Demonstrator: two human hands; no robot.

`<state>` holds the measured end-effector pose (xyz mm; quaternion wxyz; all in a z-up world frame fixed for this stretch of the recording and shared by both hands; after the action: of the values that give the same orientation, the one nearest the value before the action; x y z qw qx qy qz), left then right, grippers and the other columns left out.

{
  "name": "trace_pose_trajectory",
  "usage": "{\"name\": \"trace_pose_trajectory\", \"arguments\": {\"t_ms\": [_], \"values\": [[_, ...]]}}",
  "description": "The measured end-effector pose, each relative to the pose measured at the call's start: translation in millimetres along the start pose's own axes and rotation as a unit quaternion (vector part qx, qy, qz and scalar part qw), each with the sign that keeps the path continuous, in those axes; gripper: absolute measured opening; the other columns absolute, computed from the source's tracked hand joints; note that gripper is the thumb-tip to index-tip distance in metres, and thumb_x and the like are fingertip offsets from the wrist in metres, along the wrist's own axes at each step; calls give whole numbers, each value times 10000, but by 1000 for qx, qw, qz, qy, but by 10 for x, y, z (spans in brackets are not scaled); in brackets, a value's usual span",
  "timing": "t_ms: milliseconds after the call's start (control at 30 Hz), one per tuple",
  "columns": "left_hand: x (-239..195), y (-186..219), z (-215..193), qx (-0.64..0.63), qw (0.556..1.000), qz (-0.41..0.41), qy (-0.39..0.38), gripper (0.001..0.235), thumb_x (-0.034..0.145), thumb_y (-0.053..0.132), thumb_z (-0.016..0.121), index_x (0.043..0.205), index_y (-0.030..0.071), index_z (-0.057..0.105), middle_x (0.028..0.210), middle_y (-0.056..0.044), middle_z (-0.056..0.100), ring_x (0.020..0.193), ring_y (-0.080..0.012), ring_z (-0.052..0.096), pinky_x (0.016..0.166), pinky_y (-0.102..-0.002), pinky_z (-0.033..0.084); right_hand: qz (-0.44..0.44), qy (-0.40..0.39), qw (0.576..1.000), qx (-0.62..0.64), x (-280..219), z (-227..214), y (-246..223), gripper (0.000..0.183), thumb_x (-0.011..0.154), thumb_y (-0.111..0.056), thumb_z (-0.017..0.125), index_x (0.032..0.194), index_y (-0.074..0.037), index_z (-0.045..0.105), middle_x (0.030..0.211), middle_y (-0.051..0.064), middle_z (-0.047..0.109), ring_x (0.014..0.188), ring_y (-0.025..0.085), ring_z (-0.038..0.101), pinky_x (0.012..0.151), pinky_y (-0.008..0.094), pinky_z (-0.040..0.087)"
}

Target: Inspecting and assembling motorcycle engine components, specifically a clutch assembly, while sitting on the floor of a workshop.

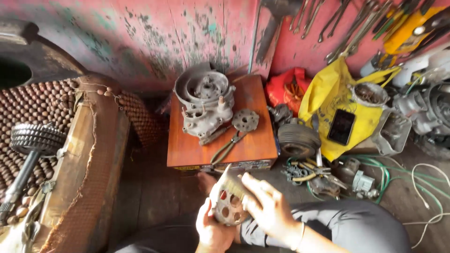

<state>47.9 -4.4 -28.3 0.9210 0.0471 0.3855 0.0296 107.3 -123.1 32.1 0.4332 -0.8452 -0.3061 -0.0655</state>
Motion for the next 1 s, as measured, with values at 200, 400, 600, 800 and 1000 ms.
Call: {"name": "trace_pose_trajectory", "arguments": {"t_ms": [200, 400, 600, 800, 1000], "values": [[86, 22, 170, 60, 963, 52, -259, 671, 944, 413, 522, 1489, 23, 498, 1373, -269, 626, 1170, -431, 632, 1036, -512, 496, -22, -40, 997, 69, -79, 32, -246, 488, 957, -187, 690, 1417, -66, 580, 1273, 193, 697, 1154, 289, 752, 970, 346, 579], [166, -83, -229, 49, 998, 6, 45, 659, 965, 428, 417, 1471, 30, 554, 1471, -237, 584, 1350, -431, 523, 1129, -558, 403, -60, -41, 997, 17, -202, 52, -296, 454, 942, -200, 713, 1371, -91, 612, 1204, 129, 706, 1019, 300, 755, 866, 393, 618], [107, -44, -11, 72, 996, 21, -47, 600, 973, 443, 420, 1453, 134, 606, 1384, -163, 655, 1233, -367, 601, 952, -472, 473, -40, 3, 999, 13, -164, 24, -127, 443, 954, -294, 691, 1332, -66, 662, 1381, 170, 673, 1156, 335, 714, 1054, 460, 491], [26, -81, 3, 46, 998, -21, 35, 680, 942, 438, 435, 1491, 51, 545, 1492, -238, 570, 1354, -463, 508, 1106, -629, 390, 57, -39, 997, 40, 85, -61, 66, 495, 966, -246, 645, 1415, -53, 562, 1347, 175, 679, 1220, 313, 685, 1061, 405, 534], [-192, -1, 343, 87, 994, 14, -64, 759, 879, 429, 406, 1575, 131, 454, 1582, -219, 501, 1407, -470, 470, 1060, -623, 394, 77, 19, 996, -49, -24, -56, 322, 482, 895, -217, 717, 1360, -126, 634, 1357, 120, 687, 1193, 286, 693, 1059, 373, 524]]}}
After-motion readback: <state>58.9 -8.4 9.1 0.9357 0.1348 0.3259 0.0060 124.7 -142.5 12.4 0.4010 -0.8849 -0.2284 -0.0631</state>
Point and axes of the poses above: each hand's wrist, its own x-axis towards the middle knuckle, its own z-axis out of the palm, y = z × x, the point moved 7 cm from there along x, towards the middle knuckle
